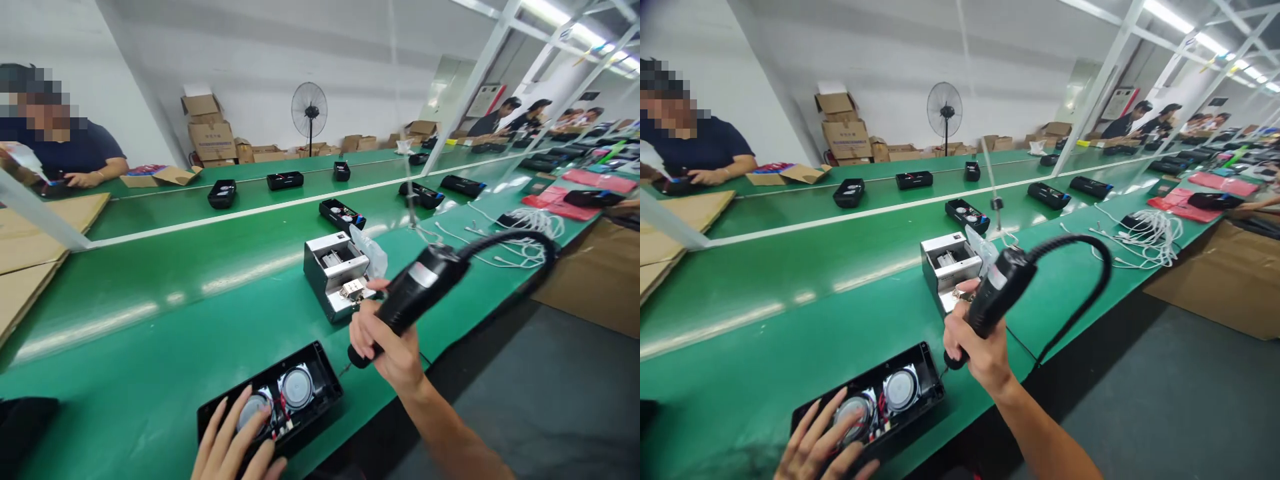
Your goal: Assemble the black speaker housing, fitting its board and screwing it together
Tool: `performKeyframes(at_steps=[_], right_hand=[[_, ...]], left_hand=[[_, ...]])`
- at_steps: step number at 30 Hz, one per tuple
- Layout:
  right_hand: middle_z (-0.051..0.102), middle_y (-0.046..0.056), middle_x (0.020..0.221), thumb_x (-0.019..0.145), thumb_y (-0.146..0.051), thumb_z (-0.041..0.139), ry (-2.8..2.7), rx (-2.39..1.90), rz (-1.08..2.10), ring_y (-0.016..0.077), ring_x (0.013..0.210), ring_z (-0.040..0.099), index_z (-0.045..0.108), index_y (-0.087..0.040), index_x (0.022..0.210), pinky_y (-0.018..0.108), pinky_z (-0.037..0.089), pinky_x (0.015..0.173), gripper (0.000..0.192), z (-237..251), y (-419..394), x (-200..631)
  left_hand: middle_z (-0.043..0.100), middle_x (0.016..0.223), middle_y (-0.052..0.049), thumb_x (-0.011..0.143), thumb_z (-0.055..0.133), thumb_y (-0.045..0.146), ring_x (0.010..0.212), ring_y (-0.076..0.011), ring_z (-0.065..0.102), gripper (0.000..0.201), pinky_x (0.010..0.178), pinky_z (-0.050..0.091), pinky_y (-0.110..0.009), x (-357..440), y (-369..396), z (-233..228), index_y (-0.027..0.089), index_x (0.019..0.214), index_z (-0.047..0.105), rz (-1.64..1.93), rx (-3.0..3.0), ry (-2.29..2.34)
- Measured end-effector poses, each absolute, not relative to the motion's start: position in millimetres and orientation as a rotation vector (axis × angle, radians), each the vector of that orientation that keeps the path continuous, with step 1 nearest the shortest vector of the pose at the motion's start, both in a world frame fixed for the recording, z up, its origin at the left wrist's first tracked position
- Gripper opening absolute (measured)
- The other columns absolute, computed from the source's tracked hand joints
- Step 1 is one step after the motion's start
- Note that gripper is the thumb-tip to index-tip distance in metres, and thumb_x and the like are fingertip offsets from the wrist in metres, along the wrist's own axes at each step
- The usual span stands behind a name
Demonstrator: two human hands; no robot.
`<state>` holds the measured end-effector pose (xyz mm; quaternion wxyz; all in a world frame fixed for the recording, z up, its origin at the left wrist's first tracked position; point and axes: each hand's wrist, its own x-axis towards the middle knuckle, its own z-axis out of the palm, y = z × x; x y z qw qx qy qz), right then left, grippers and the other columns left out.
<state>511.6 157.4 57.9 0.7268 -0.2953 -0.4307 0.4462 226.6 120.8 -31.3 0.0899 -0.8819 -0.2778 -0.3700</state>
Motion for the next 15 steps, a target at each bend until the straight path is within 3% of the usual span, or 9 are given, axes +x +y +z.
performKeyframes(at_steps=[2,5,8,15], right_hand=[[0.047,-0.012,0.062,0.097,-0.032,0.071,-0.94,-0.558,1.001,0.0081,0.038,0.039,0.052,-0.034,0.126,0.021,0.039,0.038,0.035,58,143,500],[0.046,-0.011,0.065,0.1,-0.03,0.067,-0.978,-0.474,1.008,0.0079,0.042,0.039,0.053,-0.039,0.129,0.019,0.039,0.04,0.033,53,129,484],[0.046,-0.01,0.066,0.102,-0.029,0.066,-1.019,-0.447,1.013,0.0075,0.044,0.039,0.052,-0.04,0.132,0.019,0.038,0.042,0.035,42,124,472],[0.048,-0.009,0.072,0.103,-0.029,0.066,-1.102,-0.52,1.07,0.0082,0.051,0.044,0.049,-0.039,0.134,0.021,0.041,0.049,0.037,20,119,458]], left_hand=[[0.08,0.101,-0.002,0.103,0.062,0.035,0.126,-0.0227,0.065,0.017,0.13,0.031,-0.039,247,117,-18,0.021,0.097,0.069,-1.202,-2.578,-0.949],[0.078,0.086,0.002,0.111,0.043,0.043,0.091,-0.0188,0.07,0.037,0.111,0.042,-0.034,270,115,-6,0.02,0.101,0.069,-1.01,-2.595,-1.017],[0.076,0.079,0.002,0.113,0.036,0.037,0.083,-0.0193,0.069,0.04,0.096,0.045,-0.037,276,115,-9,0.019,0.102,0.07,-0.895,-2.575,-1.085],[0.073,0.077,0.004,0.113,0.039,0.028,0.079,-0.0165,0.066,0.035,0.099,0.044,-0.036,272,108,-23,0.019,0.101,0.071,-0.98,-2.617,-1.151]])
